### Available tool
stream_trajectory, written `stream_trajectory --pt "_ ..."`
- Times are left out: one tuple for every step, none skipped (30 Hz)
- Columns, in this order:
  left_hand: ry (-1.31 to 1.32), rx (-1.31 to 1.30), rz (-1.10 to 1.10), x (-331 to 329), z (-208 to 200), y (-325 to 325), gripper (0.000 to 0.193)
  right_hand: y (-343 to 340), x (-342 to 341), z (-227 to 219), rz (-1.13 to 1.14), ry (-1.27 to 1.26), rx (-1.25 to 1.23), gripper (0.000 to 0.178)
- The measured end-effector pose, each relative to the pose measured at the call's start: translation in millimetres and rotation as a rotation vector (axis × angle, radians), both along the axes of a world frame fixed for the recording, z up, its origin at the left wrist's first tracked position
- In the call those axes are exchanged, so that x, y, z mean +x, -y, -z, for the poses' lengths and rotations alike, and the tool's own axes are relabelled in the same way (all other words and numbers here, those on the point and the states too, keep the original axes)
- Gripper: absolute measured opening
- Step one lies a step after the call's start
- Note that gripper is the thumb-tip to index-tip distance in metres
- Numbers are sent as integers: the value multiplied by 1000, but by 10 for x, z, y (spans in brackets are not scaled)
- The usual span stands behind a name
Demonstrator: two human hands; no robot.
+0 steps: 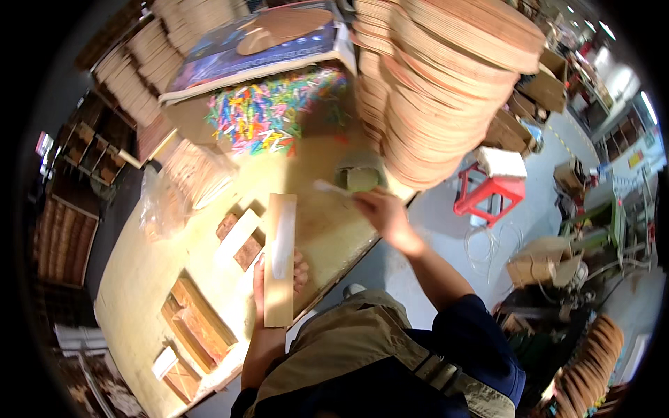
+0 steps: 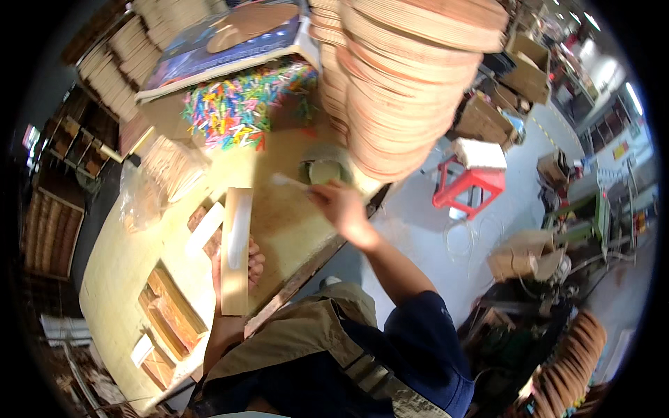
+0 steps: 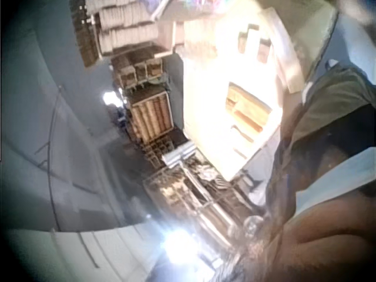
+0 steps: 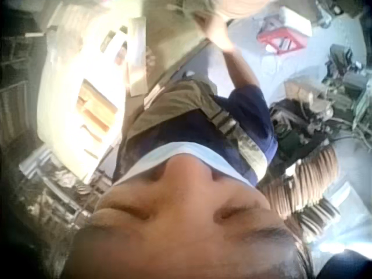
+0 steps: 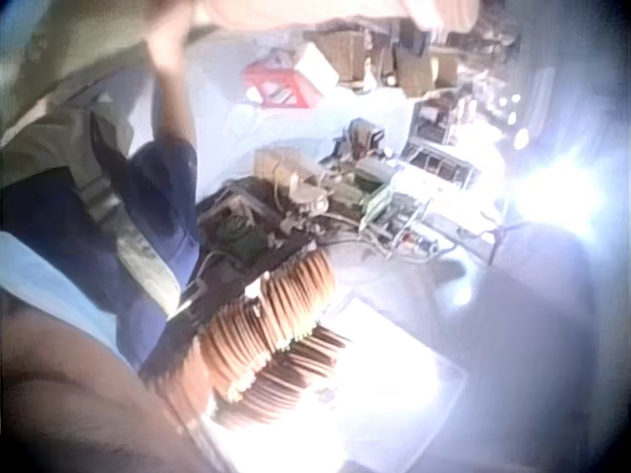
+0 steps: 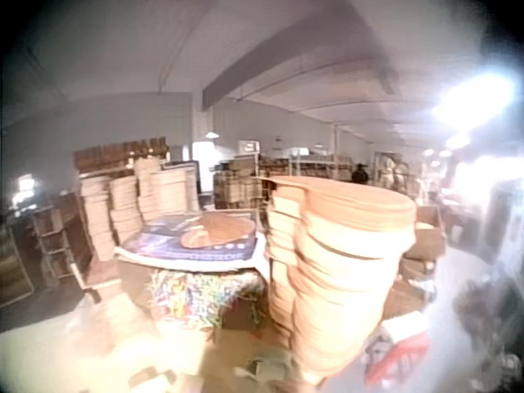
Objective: The person assembles small wooden frames by arranging thin wooden sticks between two larger blocks on a workbench. They then apply a white substance to the sticks using a brush and place a circular wooden piece on top of the assembly.
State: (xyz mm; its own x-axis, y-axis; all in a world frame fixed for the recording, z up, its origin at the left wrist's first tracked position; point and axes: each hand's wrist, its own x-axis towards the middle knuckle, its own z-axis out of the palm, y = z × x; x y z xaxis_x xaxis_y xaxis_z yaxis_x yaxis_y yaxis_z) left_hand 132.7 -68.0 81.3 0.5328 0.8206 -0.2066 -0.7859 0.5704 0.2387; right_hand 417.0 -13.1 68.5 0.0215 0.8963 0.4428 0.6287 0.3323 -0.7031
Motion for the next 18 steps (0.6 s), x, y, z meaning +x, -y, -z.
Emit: stream_trajectory --pt "-36 3 -5 1 -13 -6 50 -30 174 -26 80 5 -68 11" --pt "-4 26 -14 -6 -21 -4 49 -55 332 -53 140 121 -72 12" --pt "11 17 -33 -13 -22 -9 48 -75 458 -77 202 238 -75 13" --pt "41 21 -45 -15 -15 -1 47 -106 558 -95 233 356 -145 13" --pt "18 -10 -38 -10 -1 1 47 -158 619 -107 276 479 -243 14" --pt "11 -26 -26 0 17 -3 46 -221 634 -108 251 575 -213 13" --pt "19 -56 -10 14 37 -11 46 -301 625 -105 221 655 -240 13" --pt "19 -65 -15 32 56 1 45 -392 582 -92 201 735 -262 13" --pt "-20 -58 -21 41 69 -2 45 -476 543 -83 215 819 -296 13" --pt "-28 -59 -13 49 80 -7 46 -549 510 -77 165 878 -290 15" --pt "-8 -75 -4 48 84 -9 46 -618 489 -75 104 885 -338 15" --pt "-14 -58 -12 42 86 -7 47 -680 486 -78 78 898 -366 14" --pt "-45 -43 -22 29 86 -2 46 -731 505 -89 34 910 -417 14" --pt "-46 -42 -37 12 86 7 46 -770 547 -104 4 839 -399 14" --pt "-21 -43 -48 -4 89 17 46 -800 610 -122 -47 768 -405 14" --pt "-36 -45 -59 -22 94 29 46 -819 659 -126 -99 697 -411 15" --pt "-26 -46 -67 -36 102 37 46 -835 704 -123 -70 606 -447 17" --pt "-13 -49 -77 -44 116 44 46 -846 731 -107 -42 518 -483 20"
